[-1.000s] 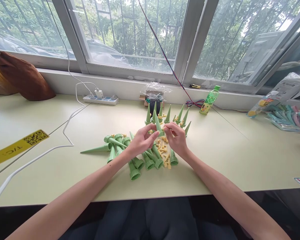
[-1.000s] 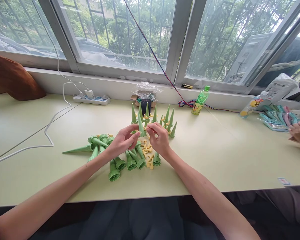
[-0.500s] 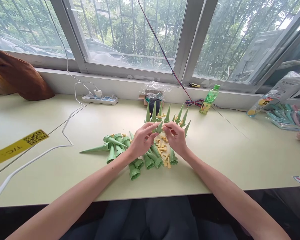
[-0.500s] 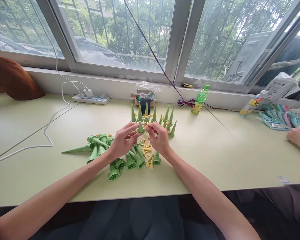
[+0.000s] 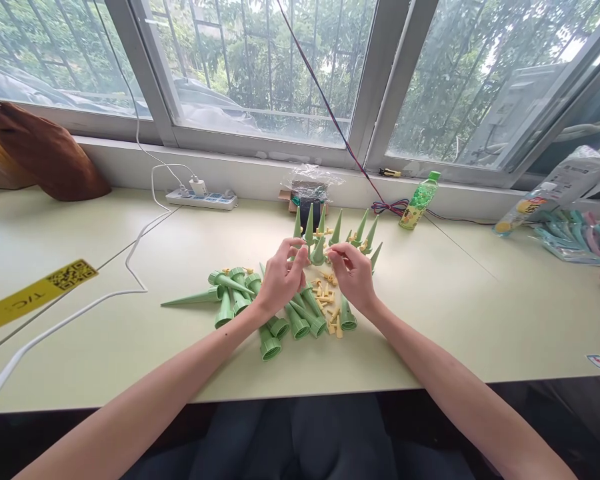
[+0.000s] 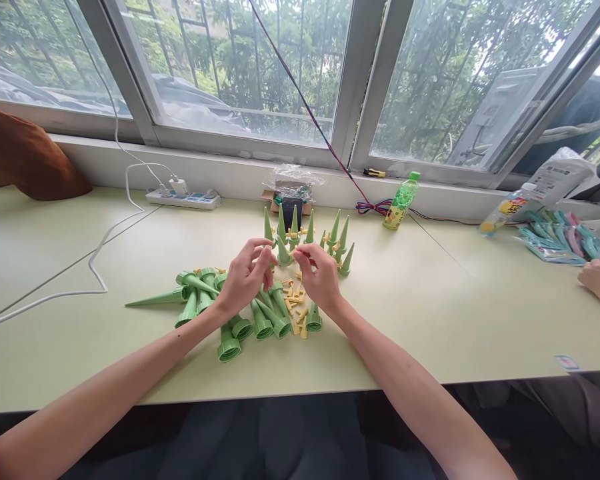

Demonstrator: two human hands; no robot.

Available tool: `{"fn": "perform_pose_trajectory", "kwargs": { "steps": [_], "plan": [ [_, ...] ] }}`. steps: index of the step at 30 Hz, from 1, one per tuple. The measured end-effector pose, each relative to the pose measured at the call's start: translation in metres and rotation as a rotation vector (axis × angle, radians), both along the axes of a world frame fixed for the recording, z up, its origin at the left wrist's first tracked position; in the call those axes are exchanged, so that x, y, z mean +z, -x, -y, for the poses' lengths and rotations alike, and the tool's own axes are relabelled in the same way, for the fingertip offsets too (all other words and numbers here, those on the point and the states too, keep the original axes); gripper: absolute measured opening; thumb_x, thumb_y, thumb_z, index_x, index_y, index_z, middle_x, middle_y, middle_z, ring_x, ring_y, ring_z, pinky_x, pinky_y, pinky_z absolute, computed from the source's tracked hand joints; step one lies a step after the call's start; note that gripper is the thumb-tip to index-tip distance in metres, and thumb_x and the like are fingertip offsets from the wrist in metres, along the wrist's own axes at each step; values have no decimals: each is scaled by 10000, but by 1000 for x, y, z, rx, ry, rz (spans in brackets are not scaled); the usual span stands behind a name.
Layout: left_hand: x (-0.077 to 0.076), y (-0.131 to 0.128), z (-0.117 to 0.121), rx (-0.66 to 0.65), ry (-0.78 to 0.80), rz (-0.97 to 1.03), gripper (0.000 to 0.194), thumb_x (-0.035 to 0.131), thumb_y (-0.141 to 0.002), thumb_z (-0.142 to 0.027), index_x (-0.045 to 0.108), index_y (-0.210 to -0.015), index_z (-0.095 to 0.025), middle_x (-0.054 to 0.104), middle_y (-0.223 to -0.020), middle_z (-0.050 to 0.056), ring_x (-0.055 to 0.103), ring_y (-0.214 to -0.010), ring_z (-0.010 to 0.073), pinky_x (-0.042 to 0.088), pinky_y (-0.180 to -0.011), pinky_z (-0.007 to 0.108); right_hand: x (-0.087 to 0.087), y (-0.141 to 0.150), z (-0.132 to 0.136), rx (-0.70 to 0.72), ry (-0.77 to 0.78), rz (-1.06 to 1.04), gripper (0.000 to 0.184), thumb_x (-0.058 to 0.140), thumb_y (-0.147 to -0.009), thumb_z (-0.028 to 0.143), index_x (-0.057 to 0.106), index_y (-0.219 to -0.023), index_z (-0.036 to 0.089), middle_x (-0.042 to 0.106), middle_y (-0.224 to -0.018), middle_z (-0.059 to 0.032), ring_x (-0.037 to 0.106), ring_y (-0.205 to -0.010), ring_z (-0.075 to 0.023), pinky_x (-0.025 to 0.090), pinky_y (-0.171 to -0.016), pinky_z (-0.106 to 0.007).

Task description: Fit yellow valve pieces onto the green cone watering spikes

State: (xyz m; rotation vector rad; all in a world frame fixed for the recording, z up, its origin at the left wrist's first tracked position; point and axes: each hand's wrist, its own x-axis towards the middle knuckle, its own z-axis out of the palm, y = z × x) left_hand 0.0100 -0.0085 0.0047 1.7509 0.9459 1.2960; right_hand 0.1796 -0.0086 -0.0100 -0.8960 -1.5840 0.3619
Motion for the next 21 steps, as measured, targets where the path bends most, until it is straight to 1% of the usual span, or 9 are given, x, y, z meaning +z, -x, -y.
{"fn": "perform_pose_trajectory", "kwargs": {
  "steps": [2, 3, 5, 7, 13, 21],
  "plan": [
    [1, 1, 0, -56, 72, 19, 384, 444, -944, -550, 511, -1034, -183, 600, -720, 3, 516, -404, 79, 380, -344, 179, 1, 0, 1, 8, -22, 27, 193, 532, -951, 341, 643, -887, 197, 647, -834, -38, 586, -730, -141, 505, -648, -269],
    [2, 1, 0, -96, 111, 29, 395, 442, -939, -566, 512, -998, -182, 595, -685, -1, 505, -391, 82, 365, -334, 181, 1, 0, 1, 16, -31, 41, 187, 538, -949, 339, 648, -888, 200, 648, -835, -38, 586, -727, -141, 506, -650, -271],
    [3, 1, 0, -168, 186, 62, 413, 455, -925, -587, 515, -965, -180, 600, -671, 2, 494, -378, 86, 344, -320, 188, 2, 1, 1, 30, -37, 60, 177, 549, -944, 338, 654, -890, 205, 651, -829, -35, 588, -716, -139, 510, -650, -274],
    [3, 0, 0, -212, 249, 111, 417, 485, -908, -593, 521, -969, -181, 603, -670, 1, 492, -379, 87, 335, -319, 191, 2, 1, 1, 42, -25, 59, 169, 559, -937, 340, 654, -897, 206, 656, -830, -34, 597, -714, -141, 516, -656, -278],
    [2, 1, -3, -273, 382, 208, 416, 593, -854, -576, 531, -976, -183, 604, -685, -7, 499, -412, 78, 326, -333, 176, 0, 1, -1, 81, 44, -26, 142, 597, -910, 341, 615, -908, 200, 637, -785, -14, 601, -694, -135, 521, -650, -272],
    [1, 3, -5, -333, 433, 262, 393, 645, -839, -523, 526, -992, -181, 588, -699, -11, 504, -454, 77, 368, -349, 179, 1, 1, -1, 100, 72, -18, 155, 587, -905, 344, 566, -862, 196, 617, -773, -14, 579, -662, -131, 498, -611, -270]
  ]
}}
